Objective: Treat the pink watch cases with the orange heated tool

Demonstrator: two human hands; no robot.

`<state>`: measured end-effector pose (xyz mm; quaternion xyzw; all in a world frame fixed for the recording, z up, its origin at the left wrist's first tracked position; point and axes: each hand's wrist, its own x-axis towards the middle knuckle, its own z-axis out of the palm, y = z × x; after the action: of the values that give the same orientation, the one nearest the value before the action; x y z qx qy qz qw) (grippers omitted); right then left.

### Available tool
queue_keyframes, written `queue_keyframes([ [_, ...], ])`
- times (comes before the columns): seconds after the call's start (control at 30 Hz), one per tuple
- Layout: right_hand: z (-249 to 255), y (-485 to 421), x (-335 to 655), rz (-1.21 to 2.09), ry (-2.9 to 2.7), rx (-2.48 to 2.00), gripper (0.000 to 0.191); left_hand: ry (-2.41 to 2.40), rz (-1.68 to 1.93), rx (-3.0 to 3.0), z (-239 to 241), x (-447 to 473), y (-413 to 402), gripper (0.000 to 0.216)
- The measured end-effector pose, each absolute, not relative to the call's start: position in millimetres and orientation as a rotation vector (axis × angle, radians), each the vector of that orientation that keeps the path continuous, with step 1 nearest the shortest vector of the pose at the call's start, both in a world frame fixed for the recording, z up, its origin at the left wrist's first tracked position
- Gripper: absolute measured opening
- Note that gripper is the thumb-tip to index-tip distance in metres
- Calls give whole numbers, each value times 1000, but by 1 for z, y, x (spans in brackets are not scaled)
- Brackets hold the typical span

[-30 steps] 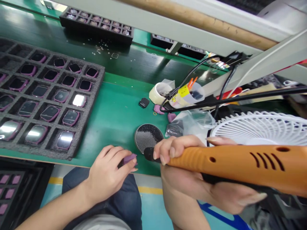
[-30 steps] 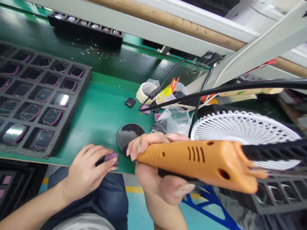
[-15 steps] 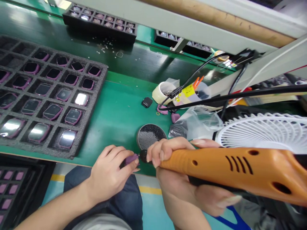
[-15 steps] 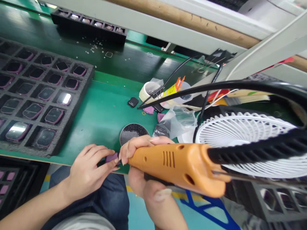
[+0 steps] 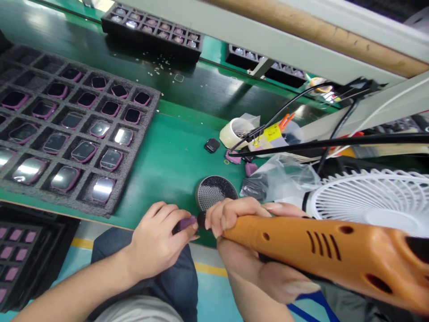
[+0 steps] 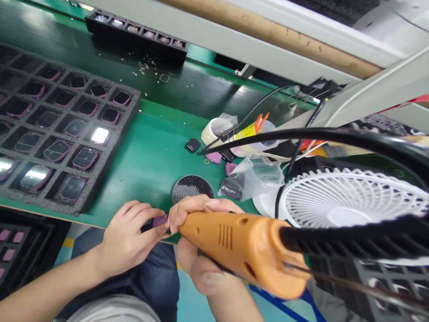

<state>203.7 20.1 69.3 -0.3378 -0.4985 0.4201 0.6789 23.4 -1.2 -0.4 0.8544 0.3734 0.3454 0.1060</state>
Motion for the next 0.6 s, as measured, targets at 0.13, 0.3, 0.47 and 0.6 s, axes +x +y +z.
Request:
queue_keyframes([
  [0.13,65,21,203,958,-1137,-714,58,1095,1023,2507,-1,23,0,6],
  [0.3,62,23,199,957,-1128,-689,61,1094,1038,2517,-1,23,0,4],
  [0.47,65,27,203,954,-1036,-686,57,1099,1022,2542,0,22,1,11],
  [0.6,66,38,218,808,-995,-681,48,1057,945,2572,1,19,1,23],
])
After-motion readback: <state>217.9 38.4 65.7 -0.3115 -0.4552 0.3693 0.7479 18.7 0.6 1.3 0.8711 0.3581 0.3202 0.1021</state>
